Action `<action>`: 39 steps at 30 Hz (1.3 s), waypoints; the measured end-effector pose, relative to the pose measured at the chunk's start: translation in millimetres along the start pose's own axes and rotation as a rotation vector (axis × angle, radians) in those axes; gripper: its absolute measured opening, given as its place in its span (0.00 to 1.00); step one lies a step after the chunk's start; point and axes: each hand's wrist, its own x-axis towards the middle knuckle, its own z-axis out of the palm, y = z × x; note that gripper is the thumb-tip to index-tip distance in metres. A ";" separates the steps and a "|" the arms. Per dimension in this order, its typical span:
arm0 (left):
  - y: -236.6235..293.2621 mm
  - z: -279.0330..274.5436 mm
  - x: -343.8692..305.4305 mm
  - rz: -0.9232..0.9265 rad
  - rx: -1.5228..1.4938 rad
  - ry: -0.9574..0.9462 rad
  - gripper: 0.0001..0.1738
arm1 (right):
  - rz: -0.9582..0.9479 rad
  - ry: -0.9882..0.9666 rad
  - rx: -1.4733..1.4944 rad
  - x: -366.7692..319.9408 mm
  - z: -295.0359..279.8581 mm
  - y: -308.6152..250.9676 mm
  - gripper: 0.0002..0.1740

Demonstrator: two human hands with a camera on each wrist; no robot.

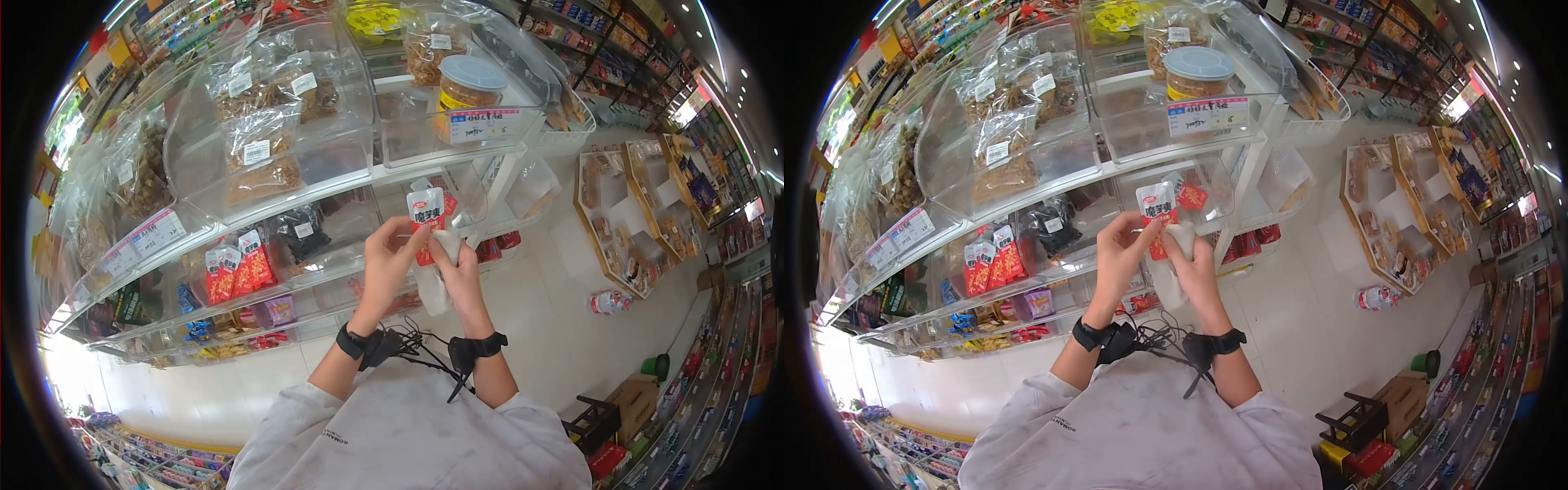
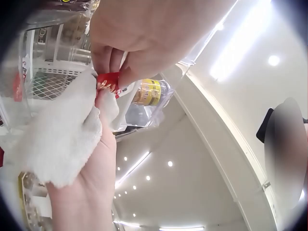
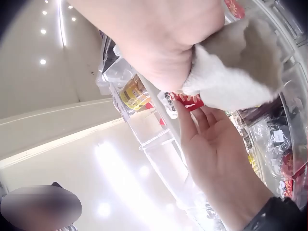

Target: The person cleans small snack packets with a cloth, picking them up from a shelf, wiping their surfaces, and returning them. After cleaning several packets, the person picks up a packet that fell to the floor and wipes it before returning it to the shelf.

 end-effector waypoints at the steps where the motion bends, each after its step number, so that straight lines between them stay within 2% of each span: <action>1: 3.4 -2.3 -3.5 0.015 -0.066 0.015 0.13 | 0.038 -0.025 -0.032 -3.1 1.8 -3.2 0.17; 4: 10.6 -18.8 -7.7 -0.015 -0.042 -0.002 0.12 | 0.130 -0.039 -0.101 -4.9 -5.4 1.9 0.21; 6: 16.6 -22.7 -9.7 -0.033 -0.047 -0.009 0.12 | 0.149 0.029 -0.003 -1.6 -6.5 -3.8 0.25; 8: 24.0 -22.6 -17.1 -0.052 -0.067 -0.001 0.12 | 0.148 0.160 0.239 -3.7 -3.6 -19.7 0.29; 11: 7.0 -14.2 -20.3 -0.049 -0.034 -0.112 0.13 | 0.083 -0.051 0.703 -10.3 14.4 -21.6 0.32; 12: 8.6 -14.0 -20.7 -0.047 0.001 -0.102 0.12 | 0.071 -0.040 0.704 -10.0 13.8 -22.6 0.28; 15: 12.7 -19.9 -21.5 -0.030 0.021 -0.177 0.09 | 0.004 -0.085 0.370 -12.9 15.4 -38.6 0.23; 21: 19.4 -17.8 -22.9 -0.064 0.226 -0.285 0.06 | -0.065 0.108 0.139 -9.4 17.3 -48.1 0.18; 24: 22.9 -13.0 -25.8 0.111 0.460 -0.235 0.08 | -0.072 0.133 0.074 -5.0 14.3 -40.1 0.18; 27: 28.4 1.7 -31.6 0.356 0.671 0.016 0.11 | -0.037 0.267 0.190 3.3 12.8 -27.5 0.21; 30: 20.4 7.9 -29.6 0.549 0.619 0.108 0.21 | -0.010 0.250 0.286 6.5 13.1 -19.9 0.23; 33: 24.7 6.6 -22.9 0.644 0.695 0.105 0.25 | -0.045 0.166 0.281 -4.9 25.2 -36.5 0.23; 34: 28.1 7.4 -22.9 0.648 0.689 0.103 0.25 | -0.018 0.034 0.372 -8.7 21.5 -33.5 0.23; 36: 35.3 8.3 -26.4 0.656 0.682 0.094 0.26 | 0.029 0.022 0.498 -14.5 27.2 -39.3 0.23; 37: 34.7 6.2 -27.4 0.626 0.658 0.087 0.25 | 0.054 0.019 0.563 -17.1 29.8 -41.0 0.24; 38: 32.9 4.1 -27.4 0.596 0.631 0.080 0.25 | 0.070 -0.065 0.599 -16.8 26.6 -39.8 0.24; 39: 32.3 2.4 -26.7 0.566 0.603 0.071 0.24 | 0.003 -0.062 0.535 -14.8 29.4 -42.2 0.23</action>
